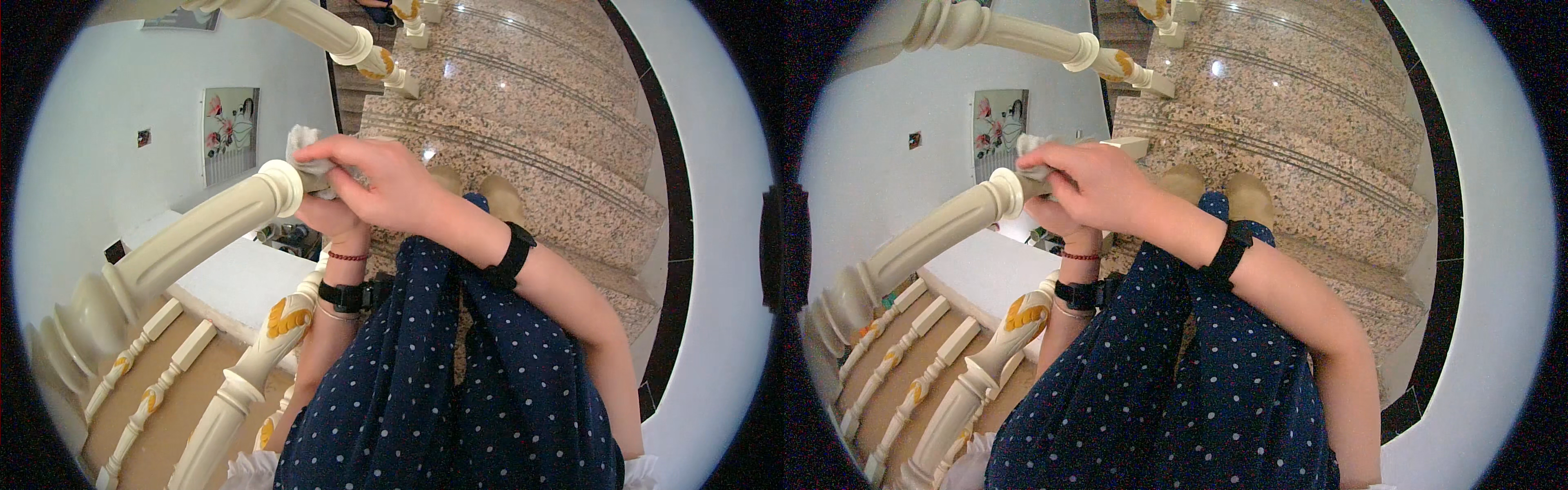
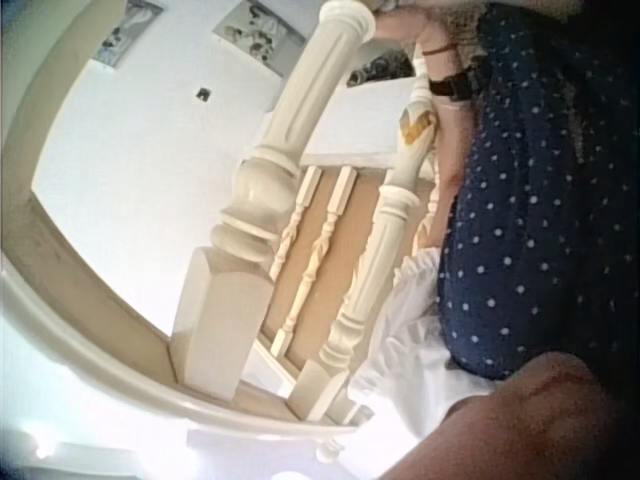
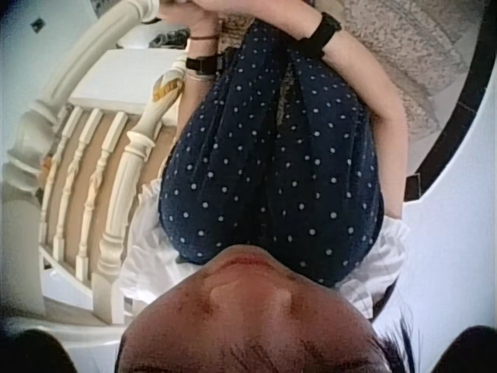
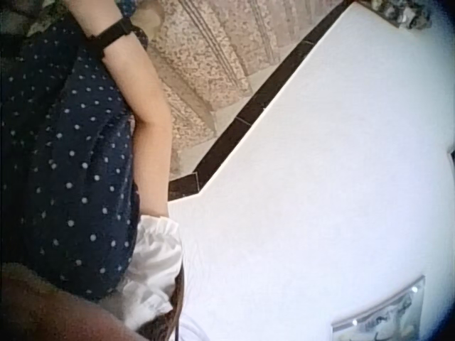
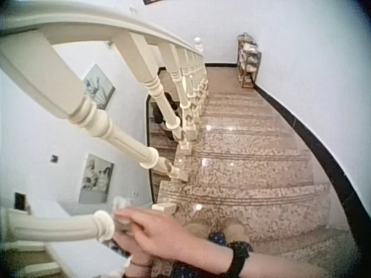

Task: The person cleans a staircase balustrade and the steps with a white cloth. They wipe individual balusters and then rub the cloth over the surface of the marble steps.

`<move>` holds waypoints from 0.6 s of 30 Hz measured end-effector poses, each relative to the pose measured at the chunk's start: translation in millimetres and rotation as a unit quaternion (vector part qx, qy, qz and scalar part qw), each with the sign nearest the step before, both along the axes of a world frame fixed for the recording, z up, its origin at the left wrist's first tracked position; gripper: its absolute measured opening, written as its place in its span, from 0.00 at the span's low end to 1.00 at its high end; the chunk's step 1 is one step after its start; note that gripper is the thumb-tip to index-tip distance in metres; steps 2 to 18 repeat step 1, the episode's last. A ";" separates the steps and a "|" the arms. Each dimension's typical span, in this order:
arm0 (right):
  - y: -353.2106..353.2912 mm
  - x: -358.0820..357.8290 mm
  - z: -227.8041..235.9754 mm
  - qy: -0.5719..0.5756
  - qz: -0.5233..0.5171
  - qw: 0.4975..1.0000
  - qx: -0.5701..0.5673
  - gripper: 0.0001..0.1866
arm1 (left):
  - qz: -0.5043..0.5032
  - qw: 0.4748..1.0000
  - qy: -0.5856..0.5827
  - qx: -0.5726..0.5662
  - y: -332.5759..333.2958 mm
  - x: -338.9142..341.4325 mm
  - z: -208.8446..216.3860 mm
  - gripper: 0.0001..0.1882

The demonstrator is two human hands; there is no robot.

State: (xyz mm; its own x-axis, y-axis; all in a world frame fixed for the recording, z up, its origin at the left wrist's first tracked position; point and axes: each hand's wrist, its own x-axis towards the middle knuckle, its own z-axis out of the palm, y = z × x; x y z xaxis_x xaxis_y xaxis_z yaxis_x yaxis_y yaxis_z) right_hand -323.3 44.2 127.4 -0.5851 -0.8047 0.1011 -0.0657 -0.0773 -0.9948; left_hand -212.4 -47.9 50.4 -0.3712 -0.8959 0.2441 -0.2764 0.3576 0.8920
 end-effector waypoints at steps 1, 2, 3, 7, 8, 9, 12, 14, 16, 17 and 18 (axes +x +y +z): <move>-2.6 1.6 5.2 -0.033 0.003 0.999 -0.008 0.19 | -0.007 1.000 0.011 -0.017 2.6 -7.9 17.5 0.32; -2.6 1.6 5.2 -0.033 0.003 0.999 -0.008 0.19 | -0.007 1.000 0.011 -0.017 2.6 -7.9 17.5 0.32; -2.6 1.6 5.2 -0.033 0.003 0.999 -0.008 0.19 | -0.007 1.000 0.011 -0.017 2.6 -7.9 17.5 0.32; -2.6 1.6 5.2 -0.033 0.003 0.999 -0.008 0.19 | -0.007 1.000 0.011 -0.017 2.6 -7.9 17.5 0.32; -2.6 1.6 5.2 -0.033 0.003 0.999 -0.008 0.19 | -0.007 1.000 0.011 -0.017 2.6 -7.9 17.5 0.32; -2.6 1.6 5.2 -0.033 0.003 0.999 -0.008 0.19 | -0.007 1.000 0.011 -0.017 2.6 -7.9 17.5 0.32; -2.6 1.6 5.2 -0.033 0.003 0.999 -0.008 0.19 | -0.007 1.000 0.011 -0.017 2.6 -7.9 17.5 0.32; -2.6 1.6 5.2 -0.033 0.003 0.999 -0.008 0.19 | -0.007 1.000 0.011 -0.017 2.6 -7.9 17.5 0.32; -2.6 1.6 5.2 -0.033 0.003 0.999 -0.008 0.19 | -0.007 1.000 0.011 -0.017 2.6 -7.9 17.5 0.32; -2.6 1.6 5.2 -0.033 0.003 0.999 -0.008 0.19 | -0.007 1.000 0.011 -0.017 2.6 -7.9 17.5 0.32; -2.6 1.6 5.2 -0.033 0.003 0.999 -0.008 0.19 | -0.007 1.000 0.011 -0.017 2.6 -7.9 17.5 0.32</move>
